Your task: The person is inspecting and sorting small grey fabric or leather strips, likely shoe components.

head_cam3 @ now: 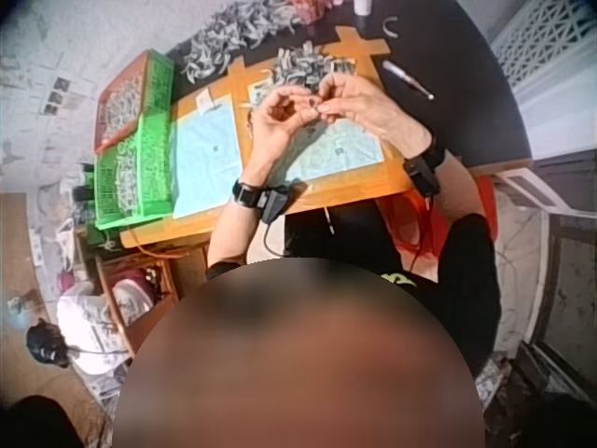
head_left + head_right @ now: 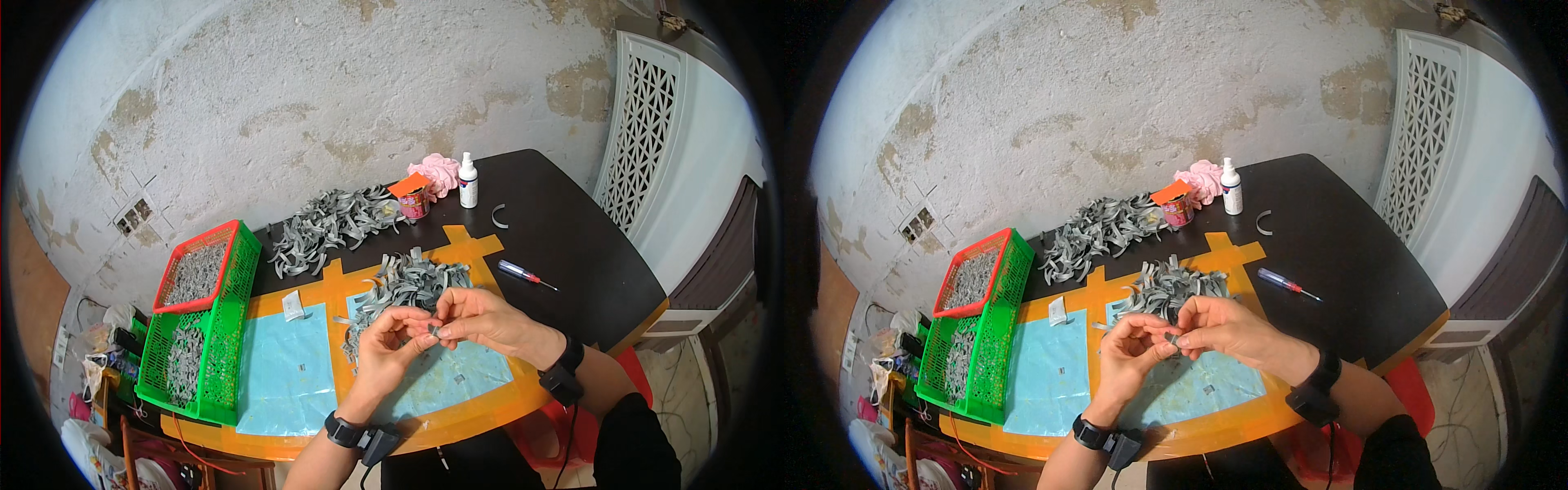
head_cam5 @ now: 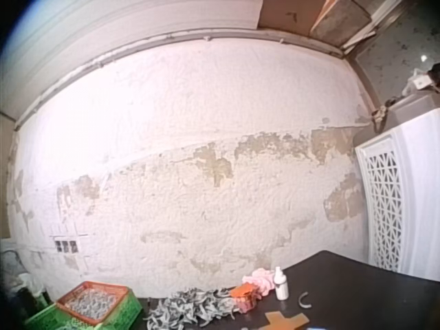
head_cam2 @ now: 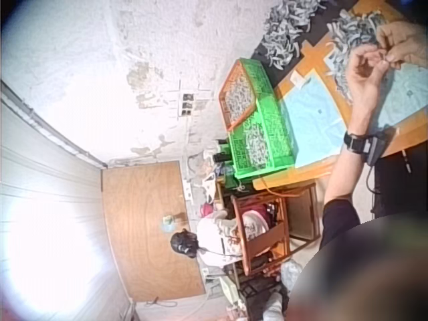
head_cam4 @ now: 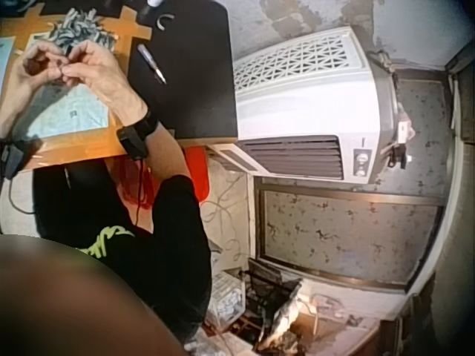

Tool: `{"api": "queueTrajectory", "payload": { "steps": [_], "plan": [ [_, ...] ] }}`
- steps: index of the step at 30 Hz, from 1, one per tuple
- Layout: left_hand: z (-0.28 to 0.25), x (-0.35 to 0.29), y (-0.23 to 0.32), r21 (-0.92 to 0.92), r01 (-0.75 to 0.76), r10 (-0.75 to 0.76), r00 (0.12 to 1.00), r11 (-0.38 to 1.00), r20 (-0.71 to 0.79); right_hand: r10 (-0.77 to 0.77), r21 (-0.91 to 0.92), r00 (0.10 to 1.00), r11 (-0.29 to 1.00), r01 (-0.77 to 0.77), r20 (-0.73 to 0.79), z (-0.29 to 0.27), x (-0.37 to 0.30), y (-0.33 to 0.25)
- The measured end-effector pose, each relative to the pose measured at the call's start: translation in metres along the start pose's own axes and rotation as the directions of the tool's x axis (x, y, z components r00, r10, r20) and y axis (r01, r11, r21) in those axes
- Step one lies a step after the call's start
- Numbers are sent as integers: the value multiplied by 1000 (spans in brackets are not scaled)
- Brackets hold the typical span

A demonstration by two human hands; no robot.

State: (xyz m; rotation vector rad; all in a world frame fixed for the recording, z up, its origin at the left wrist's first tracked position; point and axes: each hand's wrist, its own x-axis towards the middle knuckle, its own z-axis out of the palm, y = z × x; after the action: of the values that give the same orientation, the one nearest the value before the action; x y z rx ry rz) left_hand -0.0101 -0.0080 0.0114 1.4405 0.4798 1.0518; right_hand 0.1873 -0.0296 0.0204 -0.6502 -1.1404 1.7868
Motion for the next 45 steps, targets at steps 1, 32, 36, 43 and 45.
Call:
{"api": "queueTrajectory", "payload": {
  "steps": [1, 32, 36, 43, 45],
  "plan": [
    [0, 0, 1, -2, 6, -6, 1000, 1000, 7, 2, 3, 1000, 1000, -2, 1, 1, 0, 0],
    [-5, -1, -1, -50, 51, -52, 998, 997, -30, -132, -17, 989, 991, 131, -62, 16, -2, 14],
    [-4, -1, 2, -42, 47, -48, 999, 998, -21, -143, -24, 989, 989, 143, -32, 15, -1, 14],
    [-4, -2, 3, 34, 39, -39, 999, 999, -4, -149, -12, 989, 989, 149, -1, 12, 1, 15],
    [-5, -2, 2, 45, 37, -37, 999, 998, -9, -139, -14, 990, 990, 139, 0, 9, 1, 17]
  ]
}}
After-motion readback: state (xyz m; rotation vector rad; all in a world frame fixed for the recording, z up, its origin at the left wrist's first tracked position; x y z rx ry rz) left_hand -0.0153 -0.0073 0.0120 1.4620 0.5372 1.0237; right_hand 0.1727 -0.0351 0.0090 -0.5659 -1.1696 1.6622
